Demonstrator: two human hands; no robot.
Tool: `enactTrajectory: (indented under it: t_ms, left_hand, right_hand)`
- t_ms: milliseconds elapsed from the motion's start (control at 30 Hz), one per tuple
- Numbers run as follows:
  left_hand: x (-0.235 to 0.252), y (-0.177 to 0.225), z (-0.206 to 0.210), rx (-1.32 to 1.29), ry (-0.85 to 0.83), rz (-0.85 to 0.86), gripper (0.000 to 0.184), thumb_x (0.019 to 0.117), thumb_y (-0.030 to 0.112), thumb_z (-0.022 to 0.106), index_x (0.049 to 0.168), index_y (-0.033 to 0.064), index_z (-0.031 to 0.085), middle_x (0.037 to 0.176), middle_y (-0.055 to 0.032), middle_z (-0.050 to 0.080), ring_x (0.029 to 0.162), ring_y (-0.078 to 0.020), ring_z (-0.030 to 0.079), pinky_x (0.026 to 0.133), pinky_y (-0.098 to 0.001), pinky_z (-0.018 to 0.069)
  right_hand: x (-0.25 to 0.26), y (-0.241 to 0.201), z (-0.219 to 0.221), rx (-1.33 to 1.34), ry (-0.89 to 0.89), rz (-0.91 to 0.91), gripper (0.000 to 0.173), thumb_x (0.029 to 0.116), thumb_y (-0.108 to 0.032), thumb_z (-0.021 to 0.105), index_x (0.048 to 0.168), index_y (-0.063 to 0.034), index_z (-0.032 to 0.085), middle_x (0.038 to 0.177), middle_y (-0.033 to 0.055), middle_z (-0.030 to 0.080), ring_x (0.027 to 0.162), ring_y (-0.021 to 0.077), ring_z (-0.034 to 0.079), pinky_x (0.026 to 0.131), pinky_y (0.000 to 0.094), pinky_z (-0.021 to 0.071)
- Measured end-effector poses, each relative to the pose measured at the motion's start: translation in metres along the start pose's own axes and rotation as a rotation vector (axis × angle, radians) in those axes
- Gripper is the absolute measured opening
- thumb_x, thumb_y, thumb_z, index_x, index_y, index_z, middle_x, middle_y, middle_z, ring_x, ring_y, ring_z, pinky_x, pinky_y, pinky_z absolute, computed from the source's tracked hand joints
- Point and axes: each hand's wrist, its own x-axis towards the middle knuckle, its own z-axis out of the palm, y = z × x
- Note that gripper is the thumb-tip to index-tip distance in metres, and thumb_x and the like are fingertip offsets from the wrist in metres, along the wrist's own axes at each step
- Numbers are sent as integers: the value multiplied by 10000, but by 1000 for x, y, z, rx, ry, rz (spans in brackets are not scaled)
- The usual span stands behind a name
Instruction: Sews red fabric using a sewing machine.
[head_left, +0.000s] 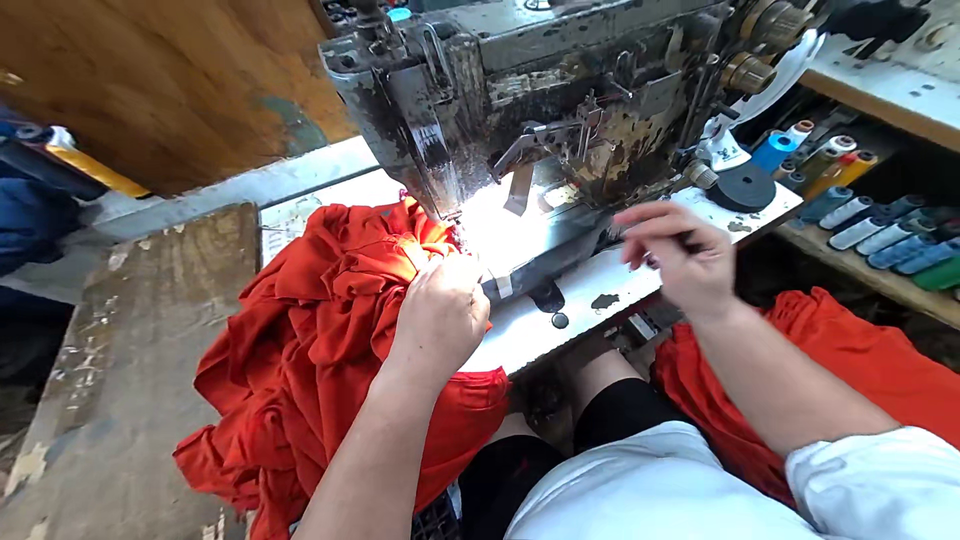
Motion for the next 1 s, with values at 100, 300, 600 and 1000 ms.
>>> enactTrajectory:
  t_ms: [100,300,600,1000]
  left_hand:
    - [8,2,-7,-16,4,-212,291,997,200,499,905,47,729,1034,-126,708,999,-290,692,804,-516,561]
    - [42,-5,-2,179,37,-569,228,922,179,668,1009,-26,718,1175,-223,663,1090,-385,670,858,-565,564]
    - [34,-21,27,289,152,-438,276,936,271,625,963,19,735,1116,-171,710,1154,-349,646,1009,-556,465]
    - [76,-86,24,292,68,-220,134,906,107,662,1000,49,736,1002,-159,724,960,-364,712,752,-571,566]
  right_hand:
    - [37,3,-65,-175,230,-87,229,1003,-17,527,1024,-110,735,1181,-16,720,720,38,675,595,226,584]
    - [150,50,-167,44,275,435,420,949,-87,567,1333,-254,533,987,-108,621,600,-4,499,499,172,435]
    - [201,15,-137,-330,146,956,503,1037,-678,257,1045,-273,554,831,-88,549,706,-20,554,631,190,502]
    - [216,35,-142,-182,117,838,159,1077,-287,458,985,-224,570,765,-124,575,650,-59,567,577,139,500]
